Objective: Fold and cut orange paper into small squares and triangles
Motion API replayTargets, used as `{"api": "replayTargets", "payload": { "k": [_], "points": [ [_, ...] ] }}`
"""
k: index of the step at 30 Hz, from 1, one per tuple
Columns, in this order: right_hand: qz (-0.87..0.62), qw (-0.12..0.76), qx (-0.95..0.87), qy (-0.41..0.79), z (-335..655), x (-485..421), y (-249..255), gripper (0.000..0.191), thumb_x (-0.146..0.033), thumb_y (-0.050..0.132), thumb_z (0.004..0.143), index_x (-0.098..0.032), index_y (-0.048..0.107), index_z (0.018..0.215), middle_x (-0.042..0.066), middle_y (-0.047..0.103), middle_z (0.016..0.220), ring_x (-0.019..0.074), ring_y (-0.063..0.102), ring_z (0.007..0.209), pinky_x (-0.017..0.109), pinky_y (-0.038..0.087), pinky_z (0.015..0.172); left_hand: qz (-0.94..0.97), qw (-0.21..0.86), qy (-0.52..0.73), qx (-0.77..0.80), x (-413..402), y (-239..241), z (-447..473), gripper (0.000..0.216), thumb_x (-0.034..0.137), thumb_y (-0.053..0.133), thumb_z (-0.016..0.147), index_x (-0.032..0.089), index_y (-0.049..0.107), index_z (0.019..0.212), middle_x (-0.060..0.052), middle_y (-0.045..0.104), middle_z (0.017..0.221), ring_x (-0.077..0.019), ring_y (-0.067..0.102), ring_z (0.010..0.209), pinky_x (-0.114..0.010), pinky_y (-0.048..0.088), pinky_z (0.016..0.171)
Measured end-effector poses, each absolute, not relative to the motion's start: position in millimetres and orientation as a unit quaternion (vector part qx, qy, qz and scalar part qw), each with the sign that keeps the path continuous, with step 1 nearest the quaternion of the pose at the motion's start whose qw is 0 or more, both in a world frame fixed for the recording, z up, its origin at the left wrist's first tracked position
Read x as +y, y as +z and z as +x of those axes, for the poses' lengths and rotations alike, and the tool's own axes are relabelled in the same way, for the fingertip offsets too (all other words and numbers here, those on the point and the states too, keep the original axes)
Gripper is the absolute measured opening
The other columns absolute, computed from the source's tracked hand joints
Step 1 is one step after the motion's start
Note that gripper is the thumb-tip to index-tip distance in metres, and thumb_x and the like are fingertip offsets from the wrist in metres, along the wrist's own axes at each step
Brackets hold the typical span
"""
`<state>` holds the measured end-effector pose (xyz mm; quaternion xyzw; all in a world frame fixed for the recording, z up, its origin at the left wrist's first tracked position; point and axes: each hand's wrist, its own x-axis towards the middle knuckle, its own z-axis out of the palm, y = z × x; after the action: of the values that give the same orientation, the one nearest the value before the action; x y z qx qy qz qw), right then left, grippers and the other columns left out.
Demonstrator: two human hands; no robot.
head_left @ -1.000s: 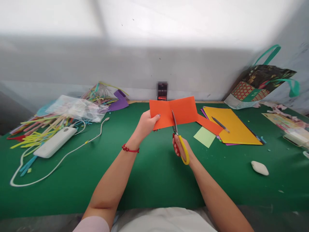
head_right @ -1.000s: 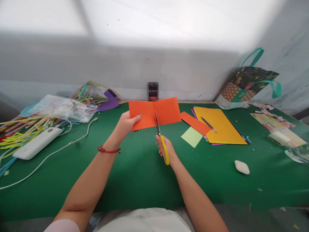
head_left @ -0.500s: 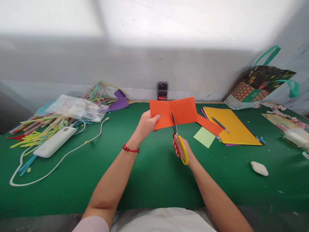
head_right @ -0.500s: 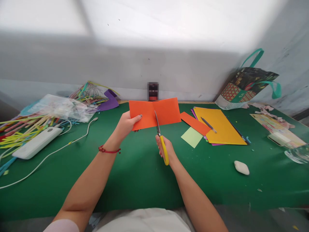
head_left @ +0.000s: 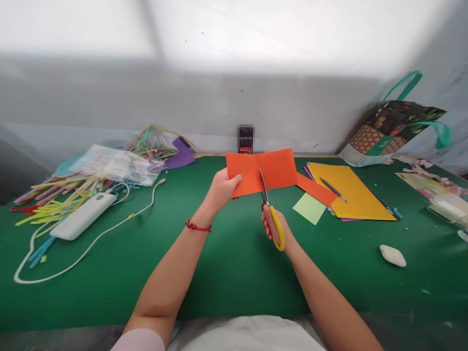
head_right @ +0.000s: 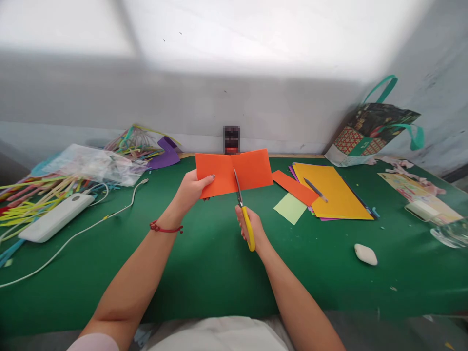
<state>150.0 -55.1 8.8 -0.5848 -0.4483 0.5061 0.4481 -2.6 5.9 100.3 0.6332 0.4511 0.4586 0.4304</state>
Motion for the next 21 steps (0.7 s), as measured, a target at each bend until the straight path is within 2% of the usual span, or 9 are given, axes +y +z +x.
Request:
{"api": "replayTargets", "payload": {
  "k": [5,21],
  "points": [
    [-0.585,0.447,-0.451,0.504,150.6,-56.3,9.2,0.05,-0.069,0.047,0.071,-0.02,0.039,0.061,-0.008,0.037,0.047,0.0037,0.033,0.029,0.016,0.029,0.026,0.62,0.449,0.458,0.453,6.0,100.6,-1.9,0.014,0.023,0.051,0.071,0.014,0.056,0.079,0.0,0.055,0.061,-0.0093,0.046,0.046,-0.02,0.037,0.04],
    [-0.585,0.449,-0.449,0.504,151.1,-58.1,9.3,0.049,-0.066,0.051,0.072,-0.021,0.039,0.061,-0.008,0.037,0.046,0.004,0.033,0.028,0.016,0.028,0.025,0.602,0.465,0.463,0.454,4.9,102.3,-1.0,0.008,0.02,0.051,0.071,0.014,0.054,0.075,0.001,0.052,0.055,-0.0081,0.043,0.038,-0.021,0.036,0.036]
  ]
}}
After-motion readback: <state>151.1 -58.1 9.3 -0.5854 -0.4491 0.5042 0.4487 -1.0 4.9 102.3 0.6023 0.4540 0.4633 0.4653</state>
